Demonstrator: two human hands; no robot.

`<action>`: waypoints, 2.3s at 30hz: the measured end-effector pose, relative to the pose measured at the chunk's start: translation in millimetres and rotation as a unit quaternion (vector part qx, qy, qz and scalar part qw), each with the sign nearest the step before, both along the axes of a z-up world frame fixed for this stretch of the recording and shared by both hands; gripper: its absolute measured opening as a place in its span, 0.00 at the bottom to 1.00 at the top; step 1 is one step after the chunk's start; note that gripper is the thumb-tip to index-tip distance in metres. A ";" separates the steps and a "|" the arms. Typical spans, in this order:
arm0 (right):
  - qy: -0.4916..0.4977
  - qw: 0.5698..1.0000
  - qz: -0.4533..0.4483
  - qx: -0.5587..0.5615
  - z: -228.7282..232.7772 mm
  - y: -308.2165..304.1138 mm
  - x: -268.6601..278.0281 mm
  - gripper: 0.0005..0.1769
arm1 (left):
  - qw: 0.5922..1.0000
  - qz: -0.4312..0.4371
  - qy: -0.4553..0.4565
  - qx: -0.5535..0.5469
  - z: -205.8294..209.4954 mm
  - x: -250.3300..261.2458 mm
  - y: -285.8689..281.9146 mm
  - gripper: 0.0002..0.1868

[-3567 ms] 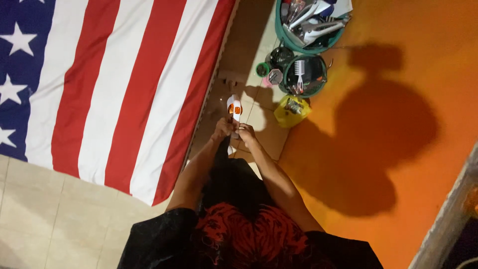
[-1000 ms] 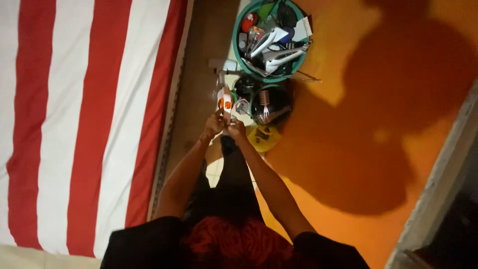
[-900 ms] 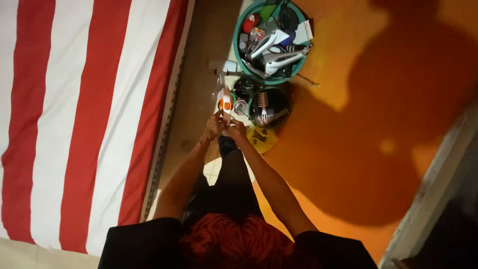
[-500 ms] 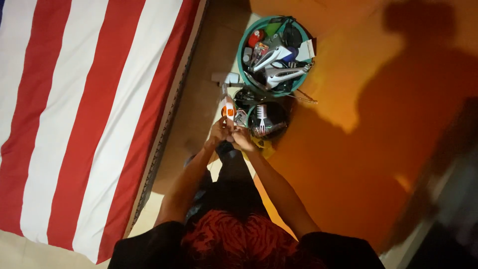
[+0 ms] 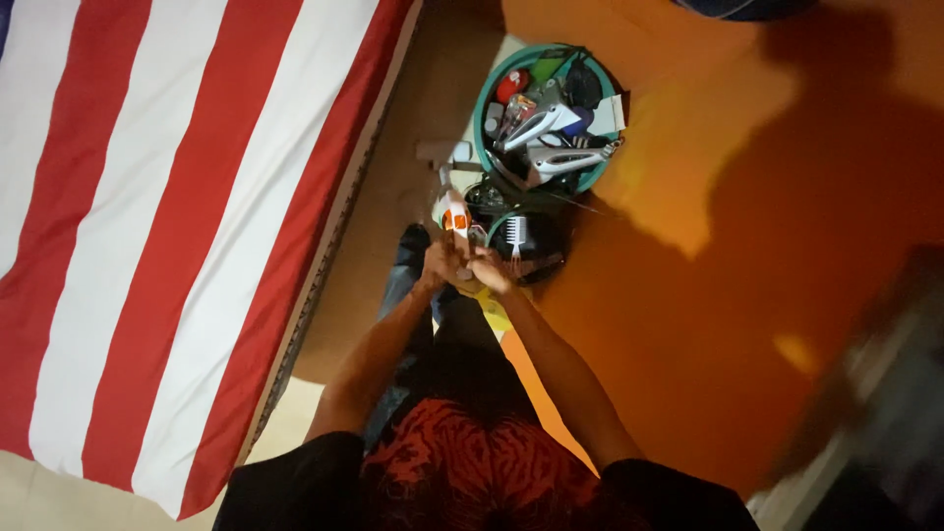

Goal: The person uses a handheld vacuum cleaner to clean the tiled floor in a bedroom. They move around the room, vacuuming near the bed and along the walls, and sit on the floor while continuing to operate the device.

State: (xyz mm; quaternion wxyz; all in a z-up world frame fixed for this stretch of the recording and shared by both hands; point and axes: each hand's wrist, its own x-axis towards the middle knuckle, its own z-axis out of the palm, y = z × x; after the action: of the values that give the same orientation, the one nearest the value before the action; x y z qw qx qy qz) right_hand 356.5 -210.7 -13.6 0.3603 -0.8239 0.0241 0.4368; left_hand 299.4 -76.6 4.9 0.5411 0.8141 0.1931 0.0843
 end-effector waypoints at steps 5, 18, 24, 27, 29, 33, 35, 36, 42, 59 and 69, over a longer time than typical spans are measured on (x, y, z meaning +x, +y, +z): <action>-0.046 0.996 0.058 0.044 -55.2 -12.6 33.5 0.20 | 0.950 0.035 0.297 -0.090 2.3 36.4 7.7 0.27; -0.095 0.994 0.049 0.035 -62.7 86.3 154.6 0.15 | 0.962 0.051 0.252 -0.096 -21.5 149.0 98.5 0.32; -0.020 0.999 0.036 -0.033 -5.7 96.5 145.2 0.28 | 0.955 0.050 0.264 -0.122 54.1 148.9 108.4 0.30; -0.126 0.991 0.049 0.013 -31.5 91.7 140.3 0.23 | 0.961 0.052 0.211 -0.169 40.2 151.2 112.4 0.27; -0.136 0.986 0.043 0.081 -2.3 107.7 149.3 0.21 | 0.961 0.076 0.162 -0.211 62.2 159.1 127.6 0.27; -0.181 0.980 0.050 0.061 -47.7 135.1 199.4 0.16 | 0.962 0.048 0.152 -0.220 21.2 205.0 155.6 0.26; -0.067 0.997 -0.009 -0.025 -85.4 150.6 221.0 0.18 | 0.971 0.009 0.202 -0.123 3.4 230.6 176.4 0.30; -0.071 0.997 -0.010 -0.024 -82.9 159.0 230.0 0.18 | 0.972 0.008 0.199 -0.122 2.2 242.5 182.6 0.30; 0.046 0.978 -0.160 0.126 -127.0 173.8 259.7 0.23 | 0.962 0.007 0.258 -0.088 5.5 288.6 204.5 0.21; -0.034 0.988 -0.138 -0.055 55.7 211.5 251.0 0.28 | 0.962 -0.137 0.223 -0.084 -25.3 293.8 207.3 0.27; -0.003 0.983 -0.175 0.050 8.8 187.8 275.6 0.20 | 0.976 -0.129 0.166 -0.053 24.6 314.3 204.3 0.18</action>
State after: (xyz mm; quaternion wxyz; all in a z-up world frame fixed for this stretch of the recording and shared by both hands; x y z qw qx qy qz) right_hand 632.1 -22.9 -4.9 0.4718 -0.7894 0.1453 0.3648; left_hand 613.7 127.8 29.4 0.5505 0.8048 0.1780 -0.1325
